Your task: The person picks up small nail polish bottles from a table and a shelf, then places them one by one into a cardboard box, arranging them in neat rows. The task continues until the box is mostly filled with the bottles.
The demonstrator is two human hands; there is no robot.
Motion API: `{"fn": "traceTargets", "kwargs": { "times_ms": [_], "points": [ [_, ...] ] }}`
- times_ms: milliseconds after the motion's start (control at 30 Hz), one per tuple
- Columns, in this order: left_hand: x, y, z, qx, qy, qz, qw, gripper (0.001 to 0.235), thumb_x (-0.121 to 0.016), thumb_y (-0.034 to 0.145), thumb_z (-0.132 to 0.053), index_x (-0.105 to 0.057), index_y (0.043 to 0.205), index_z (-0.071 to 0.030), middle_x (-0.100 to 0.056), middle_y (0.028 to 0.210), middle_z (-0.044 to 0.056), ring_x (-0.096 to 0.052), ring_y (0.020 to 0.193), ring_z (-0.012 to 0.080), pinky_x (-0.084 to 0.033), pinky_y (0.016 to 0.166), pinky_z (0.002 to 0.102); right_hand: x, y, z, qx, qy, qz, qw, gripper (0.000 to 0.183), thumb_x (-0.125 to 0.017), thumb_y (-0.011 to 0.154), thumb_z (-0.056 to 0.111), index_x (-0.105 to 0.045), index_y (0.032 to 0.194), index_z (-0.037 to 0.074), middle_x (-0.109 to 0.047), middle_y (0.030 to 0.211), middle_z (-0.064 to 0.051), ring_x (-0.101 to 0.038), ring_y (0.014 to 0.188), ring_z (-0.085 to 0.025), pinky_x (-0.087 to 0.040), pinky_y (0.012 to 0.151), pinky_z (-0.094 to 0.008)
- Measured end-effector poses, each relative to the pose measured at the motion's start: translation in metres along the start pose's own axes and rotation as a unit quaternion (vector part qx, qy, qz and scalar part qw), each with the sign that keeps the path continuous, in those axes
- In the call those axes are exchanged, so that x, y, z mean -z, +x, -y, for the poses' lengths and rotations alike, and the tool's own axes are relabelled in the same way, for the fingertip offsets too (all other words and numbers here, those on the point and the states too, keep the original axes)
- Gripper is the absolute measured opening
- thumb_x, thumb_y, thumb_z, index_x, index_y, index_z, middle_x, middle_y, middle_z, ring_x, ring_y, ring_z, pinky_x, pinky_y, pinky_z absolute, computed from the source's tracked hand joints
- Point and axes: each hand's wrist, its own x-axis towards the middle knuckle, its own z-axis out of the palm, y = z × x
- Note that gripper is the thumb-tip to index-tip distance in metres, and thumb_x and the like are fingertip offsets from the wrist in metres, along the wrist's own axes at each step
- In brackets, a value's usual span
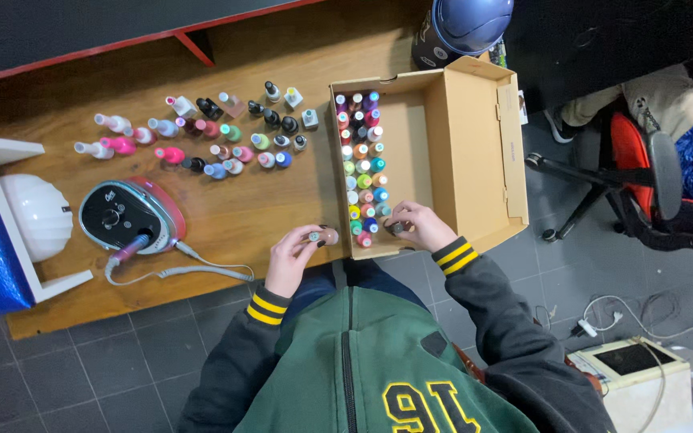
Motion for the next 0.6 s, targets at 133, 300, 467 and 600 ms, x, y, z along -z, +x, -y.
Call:
{"fn": "traceTargets", "kwargs": {
  "times_ms": [133,300,467,600],
  "points": [
    [-0.012,-0.009,0.005,0.001,0.011,-0.015,1.000,0.026,-0.072,0.092,0.000,-0.074,0.115,-0.009,-0.073,0.113,0.007,-0.070,0.111,0.0241,-0.061,0.090,0.036,-0.014,0.000,-0.029,-0.001,-0.053,0.008,0.999,0.025,-0.077,0.081,0.004,-0.077,0.104,0.011,-0.066,0.090,-0.012,-0.069,0.075,-0.026,-0.065,0.066,-0.032],
    [-0.027,-0.019,0.006,0.000,0.008,-0.029,1.000,0.025,-0.076,0.089,-0.001,-0.075,0.113,-0.009,-0.073,0.113,0.009,-0.070,0.110,0.0241,-0.061,0.090,0.037,-0.017,0.001,-0.031,-0.037,-0.035,0.000,0.999,0.026,-0.073,0.088,0.012,-0.078,0.114,0.017,-0.071,0.088,-0.013,-0.072,0.081,-0.028,-0.066,0.072,-0.035],
    [-0.046,-0.022,0.009,-0.004,0.002,-0.036,0.999,0.024,-0.077,0.088,-0.001,-0.076,0.111,-0.009,-0.074,0.112,0.009,-0.071,0.109,0.0239,-0.061,0.089,0.035,-0.023,0.004,-0.039,-0.078,-0.005,0.032,0.996,0.036,-0.072,0.087,0.010,-0.076,0.122,0.017,-0.077,0.107,-0.016,-0.074,0.097,-0.032,-0.066,0.081,-0.037],
    [-0.059,-0.020,0.007,-0.027,-0.008,-0.046,0.999,0.023,-0.080,0.086,-0.003,-0.077,0.108,-0.010,-0.075,0.108,0.008,-0.072,0.106,0.0225,-0.062,0.088,0.033,-0.026,0.007,-0.047,-0.096,-0.033,0.049,0.994,0.037,-0.070,0.089,0.011,-0.074,0.124,0.019,-0.077,0.114,-0.012,-0.073,0.104,-0.030,-0.063,0.088,-0.040]
  ]
}}
